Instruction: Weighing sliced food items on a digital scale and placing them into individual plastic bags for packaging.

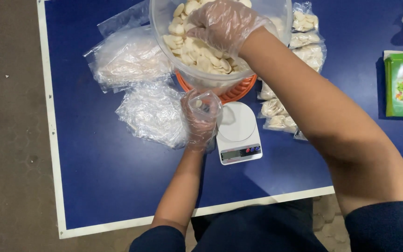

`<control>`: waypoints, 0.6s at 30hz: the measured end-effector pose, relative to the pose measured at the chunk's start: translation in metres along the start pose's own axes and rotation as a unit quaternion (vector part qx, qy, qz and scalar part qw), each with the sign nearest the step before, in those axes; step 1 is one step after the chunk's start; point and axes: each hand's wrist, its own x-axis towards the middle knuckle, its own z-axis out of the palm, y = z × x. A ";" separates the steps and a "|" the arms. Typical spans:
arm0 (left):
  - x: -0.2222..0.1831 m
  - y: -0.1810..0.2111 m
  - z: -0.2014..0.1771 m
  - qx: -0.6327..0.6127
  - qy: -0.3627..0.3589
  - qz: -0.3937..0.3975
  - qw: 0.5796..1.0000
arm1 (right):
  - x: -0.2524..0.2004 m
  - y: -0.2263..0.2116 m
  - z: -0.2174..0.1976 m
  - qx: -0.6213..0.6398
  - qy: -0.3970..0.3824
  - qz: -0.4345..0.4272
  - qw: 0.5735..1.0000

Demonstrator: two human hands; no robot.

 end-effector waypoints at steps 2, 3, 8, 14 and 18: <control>-0.004 -0.004 0.001 -0.013 -0.013 -0.007 1.000 | 0.006 0.012 0.011 -0.032 0.027 -0.047 0.998; -0.005 -0.004 0.000 -0.013 -0.013 -0.010 1.000 | 0.009 0.014 0.014 -0.032 0.024 -0.047 0.998; -0.002 -0.004 -0.004 -0.017 -0.032 -0.015 0.999 | -0.007 0.004 -0.001 0.038 0.050 -0.062 0.996; -0.005 -0.006 -0.003 -0.025 -0.030 -0.032 0.999 | -0.023 0.019 -0.003 -0.012 0.218 -0.119 0.969; -0.005 -0.008 0.001 -0.011 -0.018 -0.027 0.999 | -0.095 -0.031 -0.043 -0.022 0.271 -0.244 0.931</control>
